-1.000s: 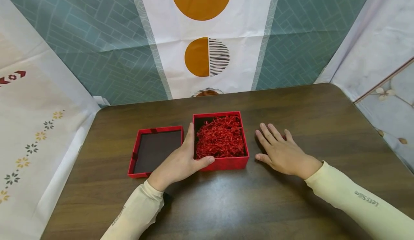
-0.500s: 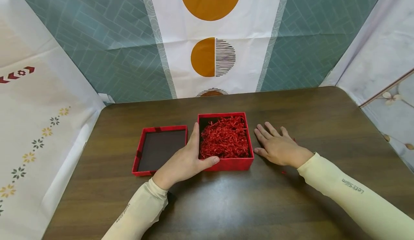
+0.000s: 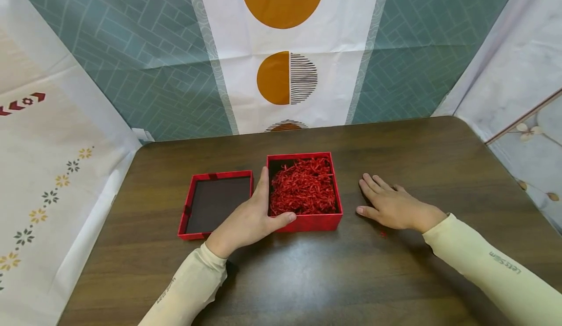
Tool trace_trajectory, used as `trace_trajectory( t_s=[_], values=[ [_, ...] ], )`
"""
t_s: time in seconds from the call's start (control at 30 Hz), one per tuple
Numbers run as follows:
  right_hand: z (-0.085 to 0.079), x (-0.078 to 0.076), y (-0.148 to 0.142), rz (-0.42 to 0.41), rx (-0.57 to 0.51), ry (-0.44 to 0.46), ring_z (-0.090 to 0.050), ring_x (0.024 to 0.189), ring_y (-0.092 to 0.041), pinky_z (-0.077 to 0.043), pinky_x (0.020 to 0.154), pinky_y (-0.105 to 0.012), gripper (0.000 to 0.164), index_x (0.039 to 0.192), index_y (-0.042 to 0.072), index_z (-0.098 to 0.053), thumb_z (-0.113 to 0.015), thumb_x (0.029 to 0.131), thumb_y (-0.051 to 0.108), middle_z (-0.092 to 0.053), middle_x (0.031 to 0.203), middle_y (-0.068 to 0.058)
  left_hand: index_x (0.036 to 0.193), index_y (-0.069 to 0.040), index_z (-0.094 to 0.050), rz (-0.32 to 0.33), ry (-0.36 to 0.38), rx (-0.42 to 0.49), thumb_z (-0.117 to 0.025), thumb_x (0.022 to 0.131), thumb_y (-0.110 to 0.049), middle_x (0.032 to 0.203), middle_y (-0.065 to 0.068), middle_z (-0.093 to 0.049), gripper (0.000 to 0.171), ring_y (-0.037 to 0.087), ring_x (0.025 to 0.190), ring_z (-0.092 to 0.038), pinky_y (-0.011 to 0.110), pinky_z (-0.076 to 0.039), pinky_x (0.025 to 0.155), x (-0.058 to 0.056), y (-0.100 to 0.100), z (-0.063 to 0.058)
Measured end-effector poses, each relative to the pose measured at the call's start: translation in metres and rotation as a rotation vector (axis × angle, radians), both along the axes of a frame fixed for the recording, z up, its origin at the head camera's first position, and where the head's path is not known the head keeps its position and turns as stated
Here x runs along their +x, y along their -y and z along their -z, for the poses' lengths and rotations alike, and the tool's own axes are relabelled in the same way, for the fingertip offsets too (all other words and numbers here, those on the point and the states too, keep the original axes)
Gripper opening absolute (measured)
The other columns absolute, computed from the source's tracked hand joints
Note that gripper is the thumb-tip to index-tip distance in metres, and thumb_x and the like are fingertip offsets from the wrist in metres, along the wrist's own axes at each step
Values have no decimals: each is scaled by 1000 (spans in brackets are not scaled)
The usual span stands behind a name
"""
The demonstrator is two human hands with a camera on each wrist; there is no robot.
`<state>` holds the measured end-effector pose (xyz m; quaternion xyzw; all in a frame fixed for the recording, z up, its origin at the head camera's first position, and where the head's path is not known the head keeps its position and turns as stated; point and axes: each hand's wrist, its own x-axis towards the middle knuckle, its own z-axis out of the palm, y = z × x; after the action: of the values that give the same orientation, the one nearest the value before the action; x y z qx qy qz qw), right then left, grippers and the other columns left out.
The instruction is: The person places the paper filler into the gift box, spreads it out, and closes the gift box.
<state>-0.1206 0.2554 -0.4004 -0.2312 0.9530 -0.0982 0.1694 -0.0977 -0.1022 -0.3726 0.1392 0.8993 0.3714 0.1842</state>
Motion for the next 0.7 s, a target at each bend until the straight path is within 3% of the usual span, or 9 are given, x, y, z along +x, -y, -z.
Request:
trace_trajectory(
  t_s=[0.2,0.4,0.53,0.7],
  values=[
    [-7,25,-6,-8,-18,19,-17,148,-46,-19,105,-74,89,158,-2,-28,-46,100,63,-17,164,-24,155,-30,28,5,-10,-6,-64,86,-71,166,-5,7,122,20,38,-50,36,-40,44,0,1,1],
    [-10,41,-13,5,-49,61,-15,148,-47,-17,104,-76,90,158,2,-31,-46,98,67,-16,164,-22,153,-33,29,-3,12,-1,-66,87,-68,165,-5,9,121,23,41,-54,37,-41,45,0,0,-1],
    [-13,39,-21,34,-112,53,-12,149,-45,-16,103,-76,90,158,3,-32,-48,97,67,-14,165,-22,155,-31,27,-6,5,-7,-67,87,-66,166,-4,8,122,23,43,-56,37,-43,47,1,1,-1],
    [-10,23,-43,130,-137,16,-9,149,-47,-16,101,-78,87,158,-2,-25,-52,101,57,-10,164,-27,157,-27,26,1,-16,-5,-67,87,-67,166,-3,7,122,21,50,-61,37,-47,52,0,0,0]
  ],
)
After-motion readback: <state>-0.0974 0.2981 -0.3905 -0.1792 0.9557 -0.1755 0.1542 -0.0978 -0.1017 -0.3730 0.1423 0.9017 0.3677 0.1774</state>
